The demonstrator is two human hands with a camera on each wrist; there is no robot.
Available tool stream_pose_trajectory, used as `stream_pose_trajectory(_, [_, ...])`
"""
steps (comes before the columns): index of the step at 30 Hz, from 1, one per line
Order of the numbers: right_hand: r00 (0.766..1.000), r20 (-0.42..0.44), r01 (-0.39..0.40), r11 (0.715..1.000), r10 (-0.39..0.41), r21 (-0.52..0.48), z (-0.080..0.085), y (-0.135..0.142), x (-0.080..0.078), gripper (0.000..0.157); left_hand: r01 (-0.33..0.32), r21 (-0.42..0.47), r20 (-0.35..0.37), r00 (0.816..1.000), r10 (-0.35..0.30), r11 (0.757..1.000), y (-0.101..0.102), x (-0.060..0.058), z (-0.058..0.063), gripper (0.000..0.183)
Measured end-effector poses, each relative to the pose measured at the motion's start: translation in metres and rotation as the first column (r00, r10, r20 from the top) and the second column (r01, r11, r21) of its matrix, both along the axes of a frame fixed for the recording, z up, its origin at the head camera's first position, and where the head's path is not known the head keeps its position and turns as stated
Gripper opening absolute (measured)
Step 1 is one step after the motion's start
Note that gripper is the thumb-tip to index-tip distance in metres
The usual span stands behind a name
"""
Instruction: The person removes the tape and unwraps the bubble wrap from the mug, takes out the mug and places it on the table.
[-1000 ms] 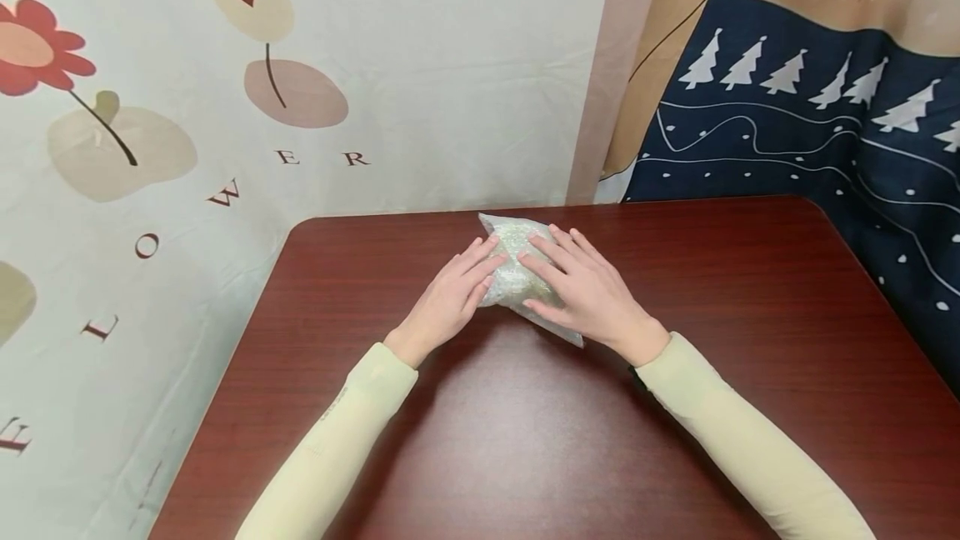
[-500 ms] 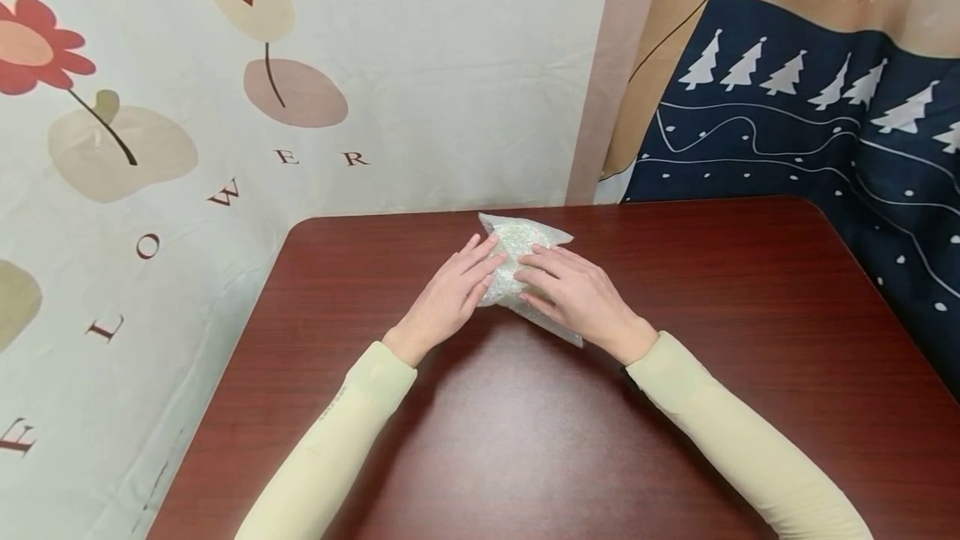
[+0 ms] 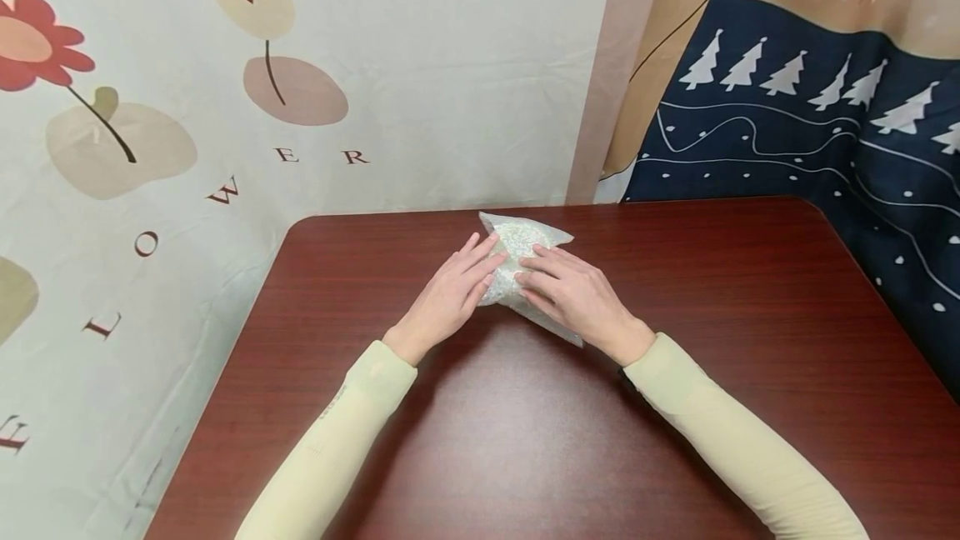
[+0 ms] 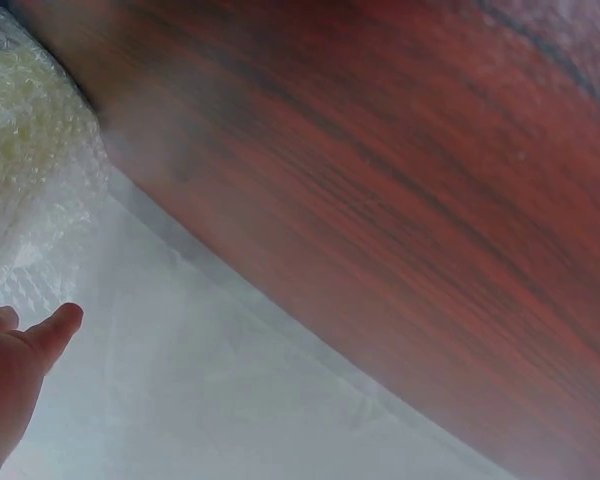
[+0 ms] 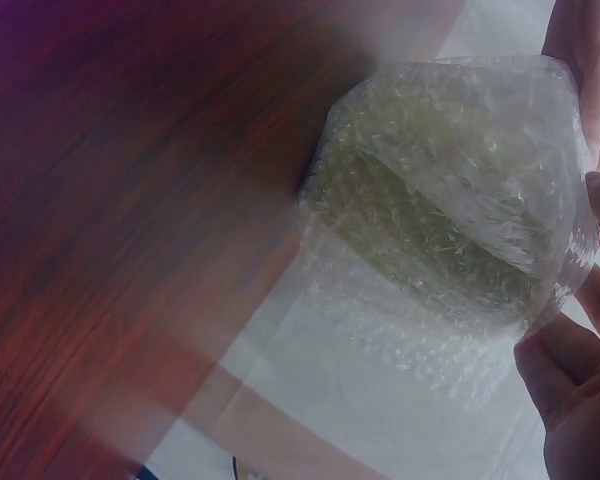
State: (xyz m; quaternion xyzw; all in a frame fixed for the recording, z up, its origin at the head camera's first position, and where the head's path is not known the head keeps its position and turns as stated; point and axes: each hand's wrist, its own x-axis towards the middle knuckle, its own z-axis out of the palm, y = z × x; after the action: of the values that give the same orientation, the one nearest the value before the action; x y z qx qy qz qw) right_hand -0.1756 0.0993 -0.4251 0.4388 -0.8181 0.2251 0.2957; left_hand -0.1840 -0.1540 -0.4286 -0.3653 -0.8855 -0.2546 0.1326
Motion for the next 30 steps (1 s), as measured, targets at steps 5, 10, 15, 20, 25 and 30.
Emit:
stream_pose_trajectory(5, [1.000,0.013,0.005,1.000,-0.005,-0.002,-0.0002,-0.0008,0.0009,0.021,-0.005,-0.007,0.016,1.000,0.006,1.000,-0.0002,0.0005,0.0005,0.041])
stream_pose_trajectory(10, [1.000,0.011,0.020,1.000,-0.020,-0.016,0.0014,-0.0025,0.0022,0.019,-0.009,-0.017,0.014,1.000,0.009,1.000,-0.0004,0.0001,0.0001,0.041])
stream_pose_trajectory(15, [0.999,0.011,0.033,0.999,-0.033,-0.027,0.0028,-0.0049,0.0024,0.016,-0.015,-0.021,0.017,1.000,0.015,1.000,-0.0001,0.0002,0.0006,0.041])
stream_pose_trajectory(20, [0.999,0.005,0.032,0.999,-0.032,-0.044,0.0023,-0.0057,0.0012,0.018,-0.014,-0.030,0.014,1.000,0.014,0.999,0.0003,-0.0003,0.0010,0.041])
stream_pose_trajectory(25, [0.999,0.003,0.034,0.998,-0.033,-0.055,0.0028,-0.0051,0.0011,0.019,-0.013,-0.039,0.017,1.000,0.014,0.999,0.0005,-0.0008,0.0012,0.042])
stream_pose_trajectory(30, [0.999,0.030,0.038,0.997,-0.036,-0.063,0.0030,-0.0043,0.0008,0.019,-0.015,-0.035,0.019,1.000,0.015,0.999,0.0009,-0.0012,0.0005,0.041])
